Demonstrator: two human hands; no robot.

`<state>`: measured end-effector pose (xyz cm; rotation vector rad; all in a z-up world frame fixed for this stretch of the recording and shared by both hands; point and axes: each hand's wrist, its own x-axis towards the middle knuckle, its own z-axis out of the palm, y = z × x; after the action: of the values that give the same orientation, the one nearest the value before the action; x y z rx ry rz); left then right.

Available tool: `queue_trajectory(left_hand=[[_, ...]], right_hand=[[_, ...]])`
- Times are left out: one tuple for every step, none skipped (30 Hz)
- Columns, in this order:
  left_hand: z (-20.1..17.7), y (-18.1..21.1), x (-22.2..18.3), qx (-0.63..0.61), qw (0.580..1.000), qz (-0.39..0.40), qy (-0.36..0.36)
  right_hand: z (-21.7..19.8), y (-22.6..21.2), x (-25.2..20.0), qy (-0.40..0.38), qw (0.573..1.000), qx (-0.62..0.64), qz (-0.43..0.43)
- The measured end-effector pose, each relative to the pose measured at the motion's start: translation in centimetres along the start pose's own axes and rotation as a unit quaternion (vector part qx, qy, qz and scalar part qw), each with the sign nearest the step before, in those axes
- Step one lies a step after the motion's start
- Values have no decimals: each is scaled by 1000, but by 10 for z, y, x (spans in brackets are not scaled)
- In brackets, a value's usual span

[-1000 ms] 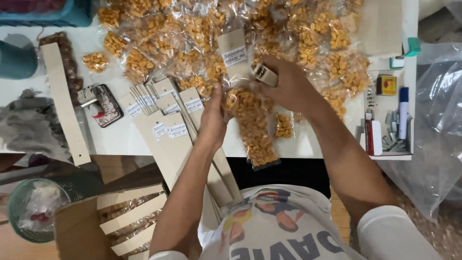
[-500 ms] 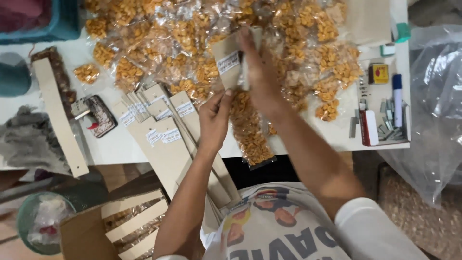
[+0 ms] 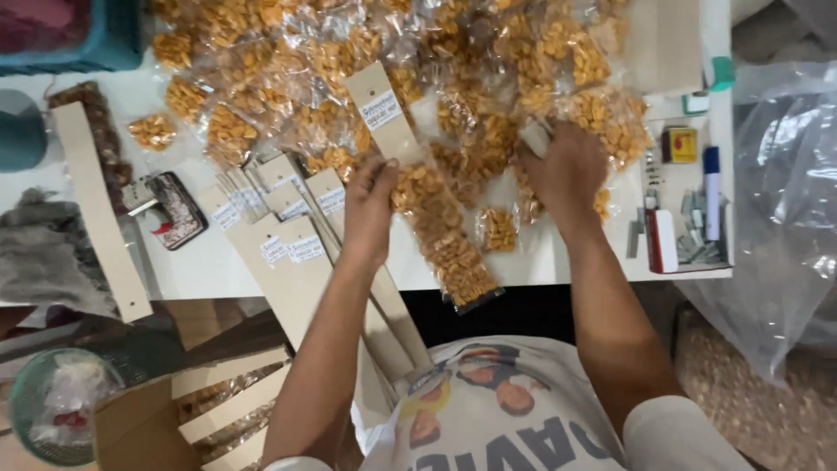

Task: Attaching small plastic bags of snacks to cardboard display strips using a handheld stapler.

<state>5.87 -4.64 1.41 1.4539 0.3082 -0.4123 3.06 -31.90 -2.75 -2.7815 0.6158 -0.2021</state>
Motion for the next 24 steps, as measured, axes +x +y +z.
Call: queue_trajectory(left_hand=[[2, -1, 3, -26, 999, -22, 7], [-1, 0, 5, -50, 998, -42, 19], [-4, -12, 10, -51, 998, -41, 23], [-7, -23, 16, -98, 995, -21, 22], [-10, -34, 22, -144, 989, -1, 22], [-9, -26, 14, -143, 989, -4, 26], [-8, -18, 6, -134, 991, -10, 9], [-4, -6, 3, -125, 992, -10, -12], [-1, 0, 1, -125, 992, -8, -13], [1, 5, -5, -117, 993, -15, -22], [3, 10, -12, -109, 993, -22, -31], [5, 19, -14, -109, 993, -20, -30], [6, 29, -16, -121, 990, -50, -57], [6, 37, -20, -134, 984, -82, -84], [4, 29, -17, -134, 984, -83, -82], [3, 21, -14, -91, 991, -35, -87], [2, 14, -10, -48, 995, 13, -92], [2, 8, -7, -48, 995, 12, -91], [2, 3, -4, -56, 993, 55, -83], [3, -2, -1, -63, 990, 98, -78], [4, 2, -5, -62, 990, 98, -78], [6, 5, -8, -40, 988, 134, -65], [9, 9, -12, -17, 984, 170, -52], [9, 9, -13, -17, 984, 169, -53]], right_hand=[[2, 2, 1, 68, 996, -5, -63], [6, -1, 2, 133, 983, -5, -130], [-10, -17, 2, 132, 982, -3, -134], [-26, -33, 3, 42, 982, 161, -94], [-42, -49, 5, -52, 945, 318, -52], [-48, -60, -1, -58, 945, 318, -52], [-54, -70, -6, -94, 896, 410, -143], [-62, -80, -7, -122, 829, 493, -233], [-65, -87, 3, -120, 829, 493, -234], [-68, -94, 8, -166, 876, 374, -256], [-71, -101, 13, -208, 906, 248, -273], [-72, -109, 18, -208, 905, 249, -275], [-72, -117, 23, -206, 911, 226, -277], [-71, -125, 25, -207, 916, 202, -278], [-69, -127, 25, -209, 915, 203, -279], [-67, -128, 27, -194, 914, 224, -278], [-65, -129, 28, -179, 912, 245, -277], [-65, -129, 28, -180, 911, 245, -277], [-65, -128, 28, -181, 907, 264, -274], [-65, -127, 28, -181, 903, 282, -270], [-62, -129, 27, -181, 903, 283, -269], [-59, -131, 27, -149, 902, 322, -247], [-56, -132, 27, -117, 898, 361, -223], [-62, -141, 22, -117, 898, 361, -222]])
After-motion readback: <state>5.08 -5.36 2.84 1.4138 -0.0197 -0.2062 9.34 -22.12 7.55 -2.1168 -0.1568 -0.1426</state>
